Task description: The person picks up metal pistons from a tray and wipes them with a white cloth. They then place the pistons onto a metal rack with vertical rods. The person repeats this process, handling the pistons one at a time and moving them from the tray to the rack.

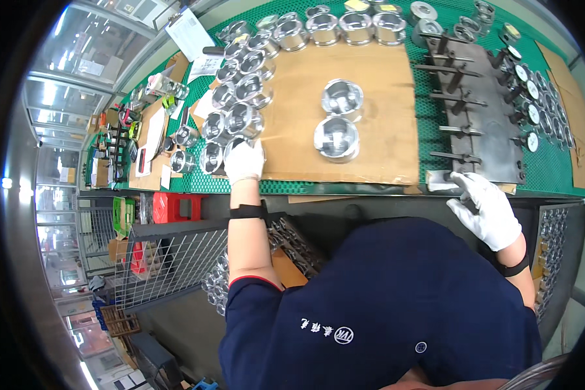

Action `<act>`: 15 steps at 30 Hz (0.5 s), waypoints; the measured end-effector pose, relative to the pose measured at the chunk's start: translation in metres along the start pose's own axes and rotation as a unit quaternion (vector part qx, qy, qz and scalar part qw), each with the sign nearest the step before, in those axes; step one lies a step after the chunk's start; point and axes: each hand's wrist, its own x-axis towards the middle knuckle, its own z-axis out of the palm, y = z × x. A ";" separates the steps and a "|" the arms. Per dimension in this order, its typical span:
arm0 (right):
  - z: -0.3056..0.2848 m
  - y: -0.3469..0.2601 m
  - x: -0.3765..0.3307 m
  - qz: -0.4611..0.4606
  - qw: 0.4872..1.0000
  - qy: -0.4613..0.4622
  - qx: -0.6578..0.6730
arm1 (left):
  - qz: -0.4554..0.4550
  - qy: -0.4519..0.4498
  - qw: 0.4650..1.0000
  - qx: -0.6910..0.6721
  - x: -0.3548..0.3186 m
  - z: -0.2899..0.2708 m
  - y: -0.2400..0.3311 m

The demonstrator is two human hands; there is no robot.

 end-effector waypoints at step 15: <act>-0.061 0.091 -0.054 -0.095 0.977 -0.080 0.174 | 0.096 -0.167 0.686 -0.702 -0.262 -0.128 0.202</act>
